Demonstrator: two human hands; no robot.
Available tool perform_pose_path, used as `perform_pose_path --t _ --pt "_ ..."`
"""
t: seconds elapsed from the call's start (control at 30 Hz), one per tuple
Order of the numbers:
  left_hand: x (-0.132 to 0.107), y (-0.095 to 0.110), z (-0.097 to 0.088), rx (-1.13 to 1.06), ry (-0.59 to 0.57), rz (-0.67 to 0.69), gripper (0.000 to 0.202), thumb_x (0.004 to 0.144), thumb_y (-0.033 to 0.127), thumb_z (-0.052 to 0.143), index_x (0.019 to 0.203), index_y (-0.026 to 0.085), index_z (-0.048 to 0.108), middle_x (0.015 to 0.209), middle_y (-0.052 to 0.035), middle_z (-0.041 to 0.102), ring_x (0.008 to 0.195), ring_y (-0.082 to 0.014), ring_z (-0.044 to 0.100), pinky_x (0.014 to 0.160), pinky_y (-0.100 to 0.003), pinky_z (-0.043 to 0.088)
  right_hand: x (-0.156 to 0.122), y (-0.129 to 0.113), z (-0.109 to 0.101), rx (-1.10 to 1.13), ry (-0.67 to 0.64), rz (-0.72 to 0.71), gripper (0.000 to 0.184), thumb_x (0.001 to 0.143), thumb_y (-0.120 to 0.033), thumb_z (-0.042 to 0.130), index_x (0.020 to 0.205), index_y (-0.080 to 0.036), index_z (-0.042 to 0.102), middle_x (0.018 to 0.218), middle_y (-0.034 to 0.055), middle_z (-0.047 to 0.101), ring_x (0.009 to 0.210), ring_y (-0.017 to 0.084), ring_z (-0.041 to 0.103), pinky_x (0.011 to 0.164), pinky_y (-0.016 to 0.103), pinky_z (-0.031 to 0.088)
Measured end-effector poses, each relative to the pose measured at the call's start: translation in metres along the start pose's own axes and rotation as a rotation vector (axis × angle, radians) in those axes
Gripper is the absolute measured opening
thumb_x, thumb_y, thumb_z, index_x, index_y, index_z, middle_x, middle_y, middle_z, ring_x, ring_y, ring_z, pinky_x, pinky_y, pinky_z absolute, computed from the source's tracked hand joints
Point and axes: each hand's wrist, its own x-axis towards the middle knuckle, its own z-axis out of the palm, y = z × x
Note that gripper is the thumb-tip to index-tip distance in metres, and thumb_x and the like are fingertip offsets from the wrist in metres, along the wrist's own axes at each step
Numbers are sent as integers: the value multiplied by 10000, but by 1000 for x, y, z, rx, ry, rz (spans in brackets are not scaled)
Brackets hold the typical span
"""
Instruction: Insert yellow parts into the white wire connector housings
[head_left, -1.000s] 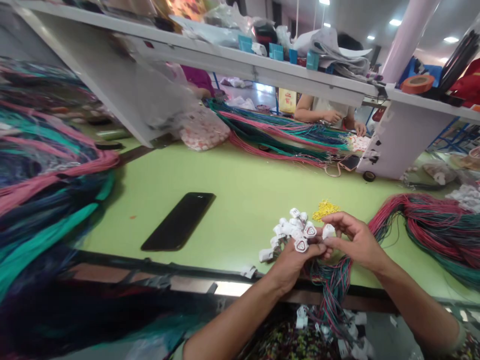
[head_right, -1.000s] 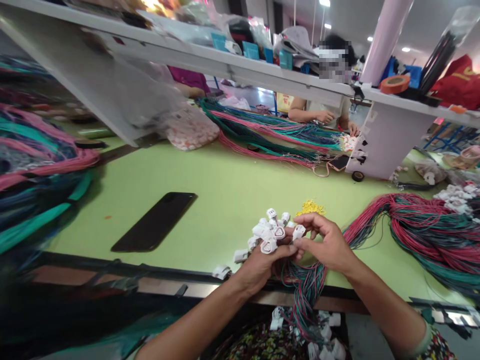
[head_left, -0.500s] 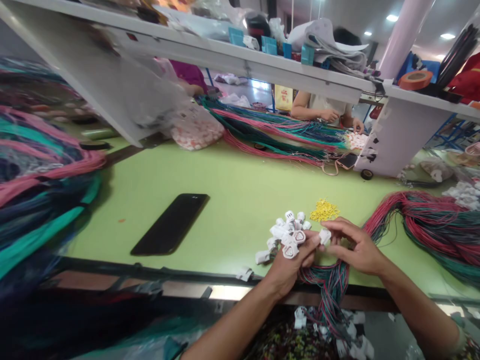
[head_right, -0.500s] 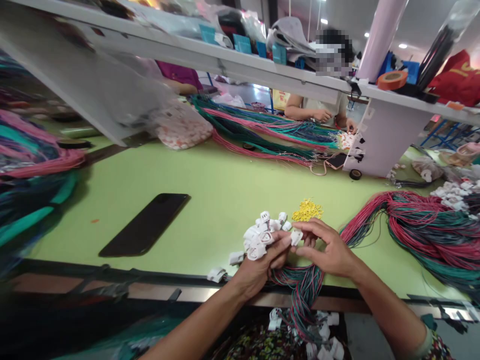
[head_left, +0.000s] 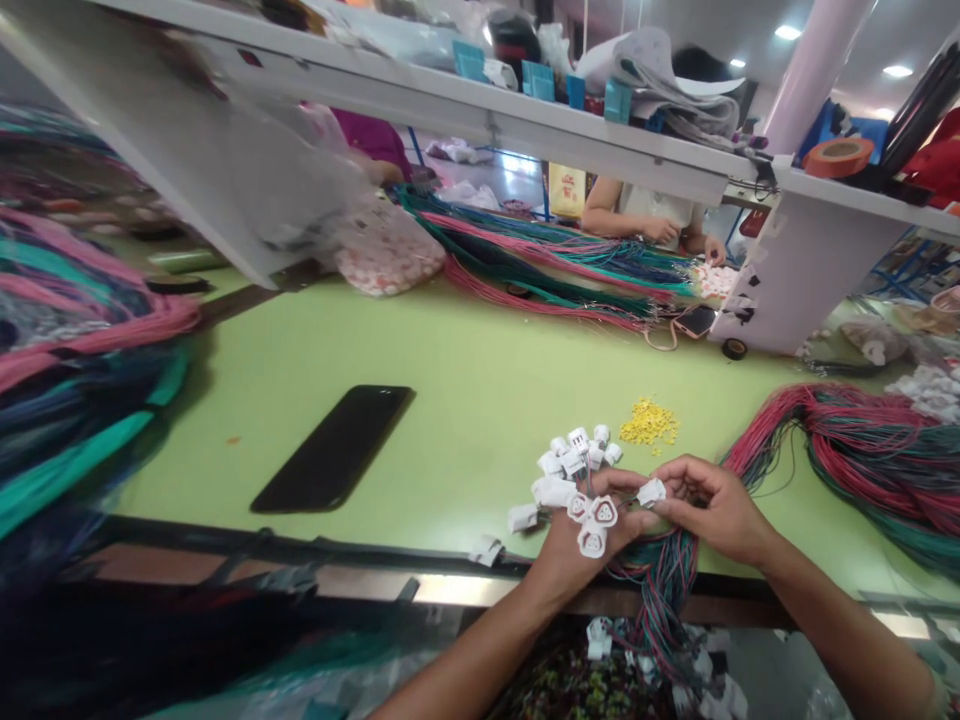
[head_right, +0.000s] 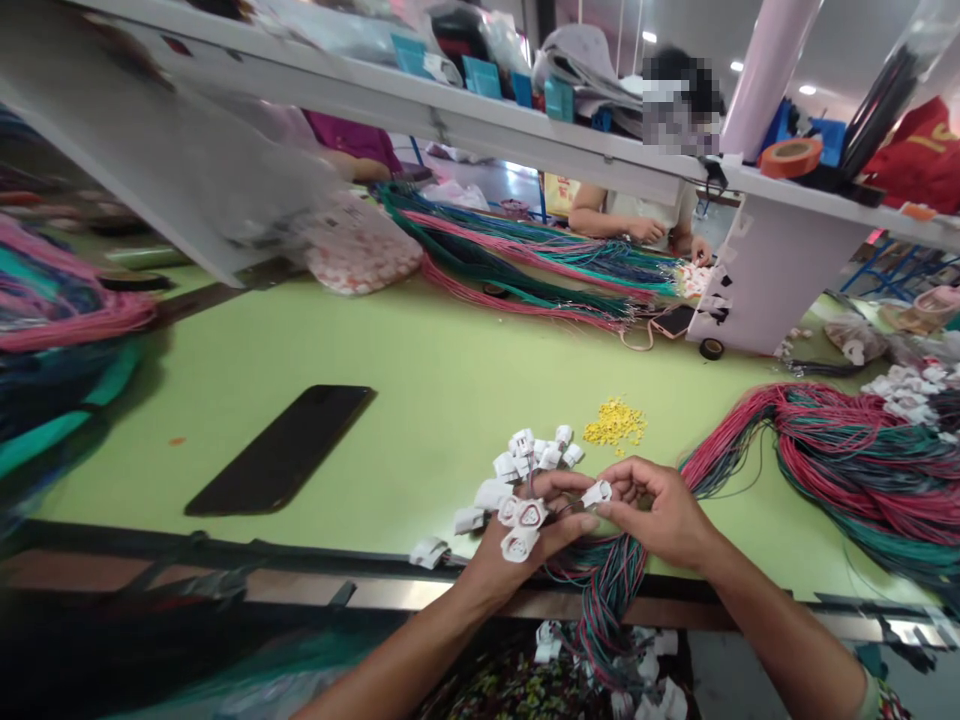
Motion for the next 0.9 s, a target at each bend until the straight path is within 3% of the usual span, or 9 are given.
perform_pose_path --t 0.1,0.2,0.3,0.37,0.43,0.57,0.9 --pt "1 -6 1 20 7 10 197 755 331 797 914 239 725 774 -49 723 688 -215 664 633 -379 552 1 4 -9 57 -124 33 249 814 -331 745 1031 -214 710 818 8 682 696 136 601 663 278 496" --pt "1 -11 2 -5 1 -31 211 782 364 775 948 240 736 940 -93 776 861 -280 720 811 -491 578 12 13 -25 78 -243 32 304 828 -333 715 1106 -214 684 900 29 704 771 156 642 718 308 522" --pt "0 -14 1 -10 22 -46 245 802 393 763 992 240 743 1002 -117 783 925 -312 723 861 -541 568 30 25 -39 -257 -53 -43 183 890 -269 610 1037 -189 684 850 41 695 735 164 623 686 311 509" --pt "-2 -16 1 -10 35 -46 247 808 396 763 996 238 743 1010 -126 780 937 -317 722 858 -540 570 41 32 -44 -474 56 -91 129 875 -180 579 945 -184 687 832 44 678 726 171 598 686 317 486" --pt "-3 -17 0 -12 41 -61 240 812 399 763 987 238 739 985 -123 778 902 -304 724 823 -510 581 48 36 -43 -557 61 -120 144 834 -109 578 883 -190 687 862 45 667 770 184 590 725 326 465" --pt "-3 -17 0 -24 47 -93 241 810 408 764 977 237 732 919 -107 768 814 -271 713 734 -449 589 54 38 -36 -603 23 -153 165 829 -78 574 859 -199 683 882 38 648 818 189 585 768 315 443" --pt "-2 -12 0 -3 57 -61 234 808 434 756 955 255 725 886 -87 751 807 -264 691 649 -398 582 53 38 -32 -634 -23 -142 168 810 -58 600 757 -194 683 793 19 646 748 172 592 698 280 425"
